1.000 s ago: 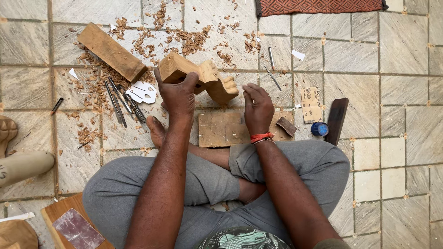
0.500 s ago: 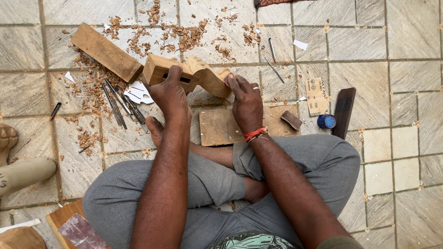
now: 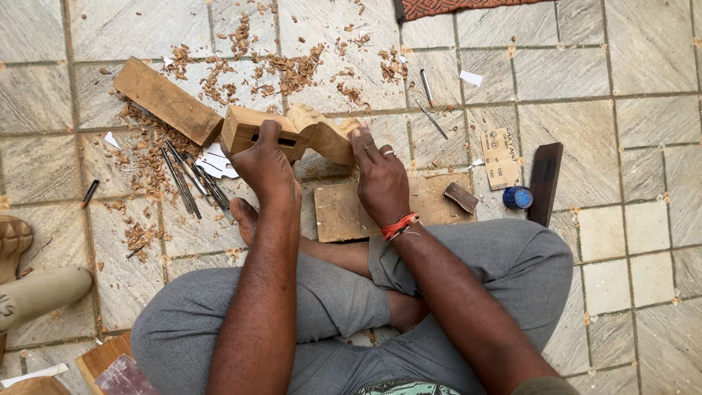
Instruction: The person sits cross-legged on a tiled floor and carves a wooden object using a chisel and sandpaper. They alternate between carving details and smoothing the surface, surrounded by wood shavings and tools.
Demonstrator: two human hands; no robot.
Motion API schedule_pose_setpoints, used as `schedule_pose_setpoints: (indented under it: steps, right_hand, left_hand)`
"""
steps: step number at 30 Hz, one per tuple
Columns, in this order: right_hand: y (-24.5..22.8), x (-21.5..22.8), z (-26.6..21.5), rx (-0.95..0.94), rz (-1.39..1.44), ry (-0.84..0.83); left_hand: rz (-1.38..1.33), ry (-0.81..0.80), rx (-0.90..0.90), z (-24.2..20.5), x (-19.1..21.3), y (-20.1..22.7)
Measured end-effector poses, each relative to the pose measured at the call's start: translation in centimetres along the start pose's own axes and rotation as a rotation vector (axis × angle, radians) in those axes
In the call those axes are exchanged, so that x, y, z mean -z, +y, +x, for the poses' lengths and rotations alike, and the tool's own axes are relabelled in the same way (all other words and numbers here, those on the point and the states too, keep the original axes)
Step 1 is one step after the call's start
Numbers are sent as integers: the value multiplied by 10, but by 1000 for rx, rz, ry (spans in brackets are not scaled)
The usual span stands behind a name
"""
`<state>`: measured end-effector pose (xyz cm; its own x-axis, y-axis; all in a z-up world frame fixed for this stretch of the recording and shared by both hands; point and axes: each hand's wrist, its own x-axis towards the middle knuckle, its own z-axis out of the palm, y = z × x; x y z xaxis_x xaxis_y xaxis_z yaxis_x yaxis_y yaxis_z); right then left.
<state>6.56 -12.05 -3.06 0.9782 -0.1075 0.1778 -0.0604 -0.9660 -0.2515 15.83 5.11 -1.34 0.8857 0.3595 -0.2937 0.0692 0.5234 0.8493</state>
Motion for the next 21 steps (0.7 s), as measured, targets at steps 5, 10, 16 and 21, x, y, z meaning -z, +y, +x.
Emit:
schedule_pose_setpoints:
  steps: [5,10,16,21]
  right_hand:
    - [6,-9,-6,-17,107,131]
    - [7,-5,-10,-107,72,51]
    - [23,-8,2,-696,898,-86]
    - [42,-4,-14,-667,1362,-16]
  left_hand:
    - [-5,22,31,-6,3,3]
    - [1,32,36,-3,0,3]
    - [17,-140,36,4,6,1]
    - [-59,-235,40,19,8,-32]
